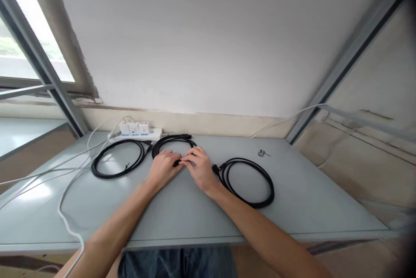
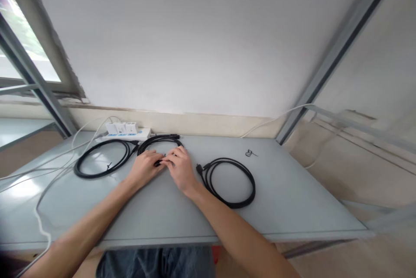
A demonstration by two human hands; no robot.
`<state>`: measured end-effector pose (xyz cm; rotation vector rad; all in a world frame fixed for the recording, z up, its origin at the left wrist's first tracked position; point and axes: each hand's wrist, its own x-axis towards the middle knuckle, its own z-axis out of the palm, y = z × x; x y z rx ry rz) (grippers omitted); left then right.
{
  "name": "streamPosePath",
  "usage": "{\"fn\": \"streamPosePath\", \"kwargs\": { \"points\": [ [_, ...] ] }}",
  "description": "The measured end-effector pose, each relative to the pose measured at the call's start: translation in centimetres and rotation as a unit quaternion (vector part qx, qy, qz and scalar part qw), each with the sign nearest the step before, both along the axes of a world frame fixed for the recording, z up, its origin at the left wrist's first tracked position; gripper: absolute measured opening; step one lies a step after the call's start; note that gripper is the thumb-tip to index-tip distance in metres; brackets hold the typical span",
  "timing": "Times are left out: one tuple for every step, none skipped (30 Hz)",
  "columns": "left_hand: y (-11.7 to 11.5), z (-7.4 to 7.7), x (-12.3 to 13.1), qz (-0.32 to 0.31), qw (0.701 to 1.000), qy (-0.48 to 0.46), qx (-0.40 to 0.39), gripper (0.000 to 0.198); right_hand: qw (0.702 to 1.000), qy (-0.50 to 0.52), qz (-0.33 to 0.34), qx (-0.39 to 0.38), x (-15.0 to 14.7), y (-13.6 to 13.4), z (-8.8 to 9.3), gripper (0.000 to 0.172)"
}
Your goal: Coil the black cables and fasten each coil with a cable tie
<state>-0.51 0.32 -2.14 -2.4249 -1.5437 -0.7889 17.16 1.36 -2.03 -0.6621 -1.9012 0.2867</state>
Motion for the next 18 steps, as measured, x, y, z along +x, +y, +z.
{"fn": "streamPosePath", "kwargs": {
  "points": [
    [0.0, 0.0, 0.0, -0.017, 1.0, -0.013, -0.007, 0.026, 1.0, -0.001, 0.001, 0.006, 0.1, 0.1, 0.0, 0.012],
    [0.0, 0.1, 0.0, -0.034, 0.999, -0.03, -0.018, 0.024, 1.0, 0.0, 0.001, 0.007, 0.1, 0.2, 0.1, 0.013],
    [0.0, 0.1, 0.0, -0.049, 0.997, -0.047, -0.035, 0.022, 1.0, 0.003, 0.002, 0.003, 0.2, 0.2, 0.2, 0.014],
    [0.0, 0.2, 0.1, -0.059, 0.995, -0.063, -0.054, 0.021, 1.0, 0.007, 0.003, -0.006, 0.3, 0.3, 0.3, 0.014],
    [0.0, 0.2, 0.1, -0.065, 0.992, -0.076, -0.074, 0.02, 1.0, 0.012, 0.002, -0.018, 0.3, 0.3, 0.3, 0.015],
    [0.0, 0.2, 0.1, -0.066, 0.99, -0.083, -0.092, 0.019, 0.999, 0.018, 0.0, -0.033, 0.3, 0.2, 0.4, 0.016],
    [-0.1, 0.2, 0.2, -0.061, 0.989, -0.087, -0.103, 0.019, 0.998, 0.029, -0.004, -0.053, 0.3, 0.1, 0.5, 0.016],
    [-0.1, 0.2, 0.3, -0.053, 0.989, -0.089, -0.108, 0.019, 0.996, 0.046, -0.008, -0.079, 0.2, 0.1, 0.5, 0.015],
    [-0.2, 0.2, 0.4, -0.046, 0.989, -0.092, -0.107, 0.019, 0.991, 0.069, -0.013, -0.111, 0.1, -0.1, 0.5, 0.013],
    [-0.3, 0.1, 0.4, -0.043, 0.989, -0.096, -0.103, 0.019, 0.985, 0.094, -0.016, -0.145, 0.0, -0.2, 0.5, 0.012],
    [-0.3, 0.1, 0.5, -0.044, 0.989, -0.103, -0.098, 0.018, 0.978, 0.116, -0.019, -0.175, -0.1, -0.3, 0.5, 0.012],
    [-0.4, 0.0, 0.5, -0.05, 0.988, -0.109, -0.093, 0.017, 0.972, 0.13, -0.022, -0.195, -0.2, -0.4, 0.5, 0.012],
    [-0.4, 0.0, 0.5, -0.059, 0.988, -0.115, -0.088, 0.017, 0.97, 0.132, -0.029, -0.202, -0.2, -0.5, 0.5, 0.009],
    [-0.4, 0.0, 0.5, -0.068, 0.987, -0.118, -0.083, 0.018, 0.973, 0.122, -0.038, -0.194, -0.1, -0.5, 0.6, 0.006],
    [-0.4, 0.1, 0.4, -0.074, 0.987, -0.118, -0.078, 0.019, 0.978, 0.104, -0.05, -0.174, -0.1, -0.5, 0.7, 0.009],
    [-0.5, 0.1, 0.3, -0.079, 0.987, -0.116, -0.072, 0.022, 0.984, 0.084, -0.06, -0.148, 0.1, -0.5, 0.8, 0.018],
    [-0.5, 0.2, 0.2, -0.084, 0.988, -0.114, -0.067, 0.024, 0.989, 0.064, -0.062, -0.122, 0.2, -0.4, 1.0, 0.025],
    [-0.5, 0.3, 0.0, -0.089, 0.988, -0.112, -0.063, 0.026, 0.993, 0.043, -0.051, -0.099, 0.3, -0.3, 1.1, 0.027]
  ]
}}
